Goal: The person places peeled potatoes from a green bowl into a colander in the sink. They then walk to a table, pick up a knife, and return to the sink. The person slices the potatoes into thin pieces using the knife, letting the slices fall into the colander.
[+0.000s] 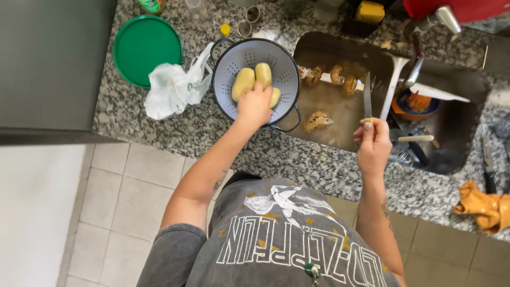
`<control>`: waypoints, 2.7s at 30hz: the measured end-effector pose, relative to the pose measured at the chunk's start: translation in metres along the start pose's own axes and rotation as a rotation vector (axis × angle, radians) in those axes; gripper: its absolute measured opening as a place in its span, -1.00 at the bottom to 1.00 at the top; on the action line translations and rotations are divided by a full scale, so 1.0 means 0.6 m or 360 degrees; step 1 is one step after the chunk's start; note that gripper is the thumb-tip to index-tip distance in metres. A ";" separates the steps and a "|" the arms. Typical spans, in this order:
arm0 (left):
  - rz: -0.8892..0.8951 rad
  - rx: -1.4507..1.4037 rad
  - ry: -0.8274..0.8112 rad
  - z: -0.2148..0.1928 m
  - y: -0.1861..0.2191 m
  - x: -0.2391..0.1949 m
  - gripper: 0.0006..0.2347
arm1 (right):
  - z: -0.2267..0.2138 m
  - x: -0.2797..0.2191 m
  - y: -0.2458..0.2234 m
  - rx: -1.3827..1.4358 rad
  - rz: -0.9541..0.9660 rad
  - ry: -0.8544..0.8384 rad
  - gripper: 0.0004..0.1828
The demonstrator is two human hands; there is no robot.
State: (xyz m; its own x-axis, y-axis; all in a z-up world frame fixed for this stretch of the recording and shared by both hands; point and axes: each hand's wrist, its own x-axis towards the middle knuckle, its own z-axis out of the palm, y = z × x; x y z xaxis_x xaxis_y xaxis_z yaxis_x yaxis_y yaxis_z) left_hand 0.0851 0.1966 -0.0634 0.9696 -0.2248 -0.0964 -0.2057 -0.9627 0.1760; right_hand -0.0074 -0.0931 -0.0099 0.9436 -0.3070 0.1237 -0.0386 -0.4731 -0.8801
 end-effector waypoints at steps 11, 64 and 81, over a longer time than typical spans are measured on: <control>-0.0109 -0.1700 -0.0781 -0.089 -0.092 -0.016 -0.64 | 0.175 -0.071 -0.152 0.0557 0.0179 0.0038 -0.84; 0.0776 -0.2696 -0.0074 -0.157 -0.134 -0.063 -0.62 | 0.263 -0.051 -0.266 -0.0248 -0.0568 -0.0394 -0.53; 0.0457 -0.2698 -0.0186 -0.194 -0.118 -0.085 -0.65 | 0.282 -0.036 -0.195 0.0269 -0.0282 -0.0579 -0.41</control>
State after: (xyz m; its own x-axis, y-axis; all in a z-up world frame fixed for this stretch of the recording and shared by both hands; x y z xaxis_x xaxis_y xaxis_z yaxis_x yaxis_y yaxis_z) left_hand 0.0655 0.2938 0.0433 0.9000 -0.4304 0.0688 0.0754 0.3093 0.9480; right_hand 0.0326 0.1088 0.0128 0.9864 0.0921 0.1364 0.1600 -0.3413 -0.9263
